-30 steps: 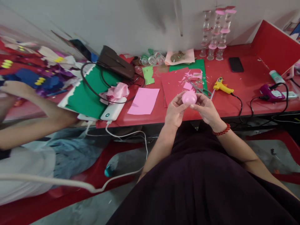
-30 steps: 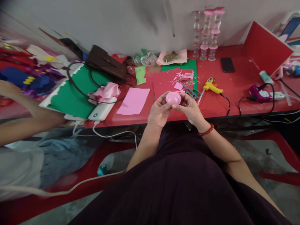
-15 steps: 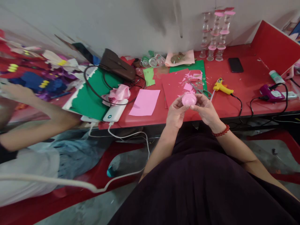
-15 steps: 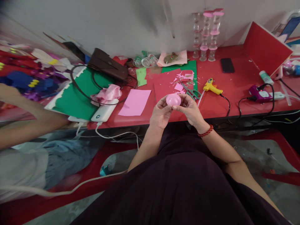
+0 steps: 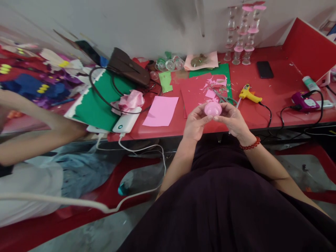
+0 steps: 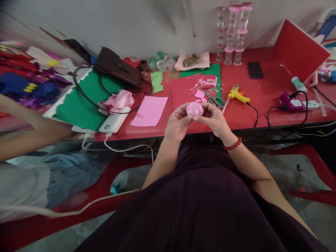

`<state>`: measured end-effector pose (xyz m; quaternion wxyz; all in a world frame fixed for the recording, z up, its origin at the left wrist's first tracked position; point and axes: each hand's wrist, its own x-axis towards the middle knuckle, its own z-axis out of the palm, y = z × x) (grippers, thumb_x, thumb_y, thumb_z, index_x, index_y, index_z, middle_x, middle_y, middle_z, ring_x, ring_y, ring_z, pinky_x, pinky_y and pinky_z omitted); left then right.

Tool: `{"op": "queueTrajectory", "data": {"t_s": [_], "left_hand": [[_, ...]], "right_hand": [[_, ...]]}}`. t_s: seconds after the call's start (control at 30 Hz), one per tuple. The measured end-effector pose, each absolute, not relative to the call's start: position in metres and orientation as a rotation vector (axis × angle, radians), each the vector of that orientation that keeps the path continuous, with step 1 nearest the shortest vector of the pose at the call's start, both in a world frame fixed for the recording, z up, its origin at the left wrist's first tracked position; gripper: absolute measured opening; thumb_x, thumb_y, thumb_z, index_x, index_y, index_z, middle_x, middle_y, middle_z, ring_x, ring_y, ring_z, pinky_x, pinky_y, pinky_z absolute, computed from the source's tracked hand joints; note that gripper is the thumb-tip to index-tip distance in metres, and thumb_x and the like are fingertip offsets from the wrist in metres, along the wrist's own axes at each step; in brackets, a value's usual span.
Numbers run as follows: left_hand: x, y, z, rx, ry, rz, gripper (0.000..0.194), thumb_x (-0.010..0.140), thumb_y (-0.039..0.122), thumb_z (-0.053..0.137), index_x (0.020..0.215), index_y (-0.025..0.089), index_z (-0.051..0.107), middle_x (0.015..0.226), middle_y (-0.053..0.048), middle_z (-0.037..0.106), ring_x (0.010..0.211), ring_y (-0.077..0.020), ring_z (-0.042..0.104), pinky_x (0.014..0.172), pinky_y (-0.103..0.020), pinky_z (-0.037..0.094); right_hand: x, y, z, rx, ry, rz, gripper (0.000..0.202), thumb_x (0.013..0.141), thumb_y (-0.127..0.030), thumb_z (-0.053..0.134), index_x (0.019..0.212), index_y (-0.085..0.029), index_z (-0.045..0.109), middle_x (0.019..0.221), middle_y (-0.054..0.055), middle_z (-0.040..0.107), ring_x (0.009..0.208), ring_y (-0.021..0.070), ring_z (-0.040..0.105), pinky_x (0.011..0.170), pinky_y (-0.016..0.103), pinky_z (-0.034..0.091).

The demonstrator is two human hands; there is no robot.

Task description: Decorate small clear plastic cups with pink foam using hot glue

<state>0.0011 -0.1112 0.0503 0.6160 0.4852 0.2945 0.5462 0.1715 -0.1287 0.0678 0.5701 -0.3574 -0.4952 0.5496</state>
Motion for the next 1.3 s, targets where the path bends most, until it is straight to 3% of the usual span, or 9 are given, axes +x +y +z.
{"op": "queueTrajectory", "data": {"t_s": [0.27, 0.43, 0.63, 0.9, 1.3], "left_hand": [[0.006, -0.115, 0.033, 1.115, 0.71, 1.3, 0.058, 0.069, 0.055, 0.091, 0.118, 0.03, 0.072, 0.128, -0.007, 0.075, 0.126, -0.0266, 0.068, 0.104, -0.043, 0.056], [-0.002, -0.111, 0.042, 1.145, 0.702, 1.187, 0.059, 0.065, 0.049, 0.094, 0.115, 0.028, 0.072, 0.118, -0.005, 0.076, 0.112, -0.0235, 0.071, 0.1, -0.041, 0.056], [0.005, -0.11, 0.042, 1.02, 0.736, 1.28, 0.053, 0.063, 0.046, 0.096, 0.106, 0.027, 0.072, 0.109, -0.003, 0.076, 0.106, -0.02, 0.071, 0.097, -0.037, 0.055], [-0.005, -0.108, 0.042, 1.122, 0.676, 1.168, 0.059, 0.061, 0.045, 0.098, 0.11, 0.027, 0.072, 0.112, -0.004, 0.077, 0.11, -0.0216, 0.071, 0.099, -0.037, 0.055], [0.012, -0.117, 0.044, 0.847, 0.643, 1.347, 0.048, 0.061, 0.038, 0.1, 0.1, 0.027, 0.075, 0.105, 0.0, 0.077, 0.1, -0.017, 0.071, 0.093, -0.031, 0.055]], "right_hand": [[0.169, -0.127, 0.065, -0.896, -1.165, 1.259, 0.06, 0.052, -0.054, 0.103, 0.094, -0.025, 0.071, 0.097, 0.001, 0.073, 0.093, 0.0196, 0.068, 0.093, 0.04, 0.059], [0.18, -0.123, 0.068, -0.896, -1.278, 1.358, 0.059, 0.052, -0.05, 0.104, 0.095, -0.024, 0.074, 0.093, 0.002, 0.074, 0.089, 0.0198, 0.069, 0.088, 0.04, 0.061], [0.174, -0.123, 0.069, -0.878, -1.226, 1.279, 0.054, 0.059, -0.051, 0.101, 0.096, -0.024, 0.072, 0.099, 0.002, 0.074, 0.093, 0.0192, 0.069, 0.093, 0.04, 0.06], [0.176, -0.123, 0.07, -0.914, -1.256, 1.351, 0.06, 0.05, -0.051, 0.104, 0.094, -0.023, 0.073, 0.093, 0.002, 0.074, 0.087, 0.0192, 0.068, 0.085, 0.039, 0.062], [0.167, -0.13, 0.064, -0.897, -1.228, 1.196, 0.057, 0.064, -0.057, 0.097, 0.103, -0.025, 0.071, 0.108, 0.004, 0.073, 0.103, 0.0206, 0.067, 0.099, 0.04, 0.058]]}}
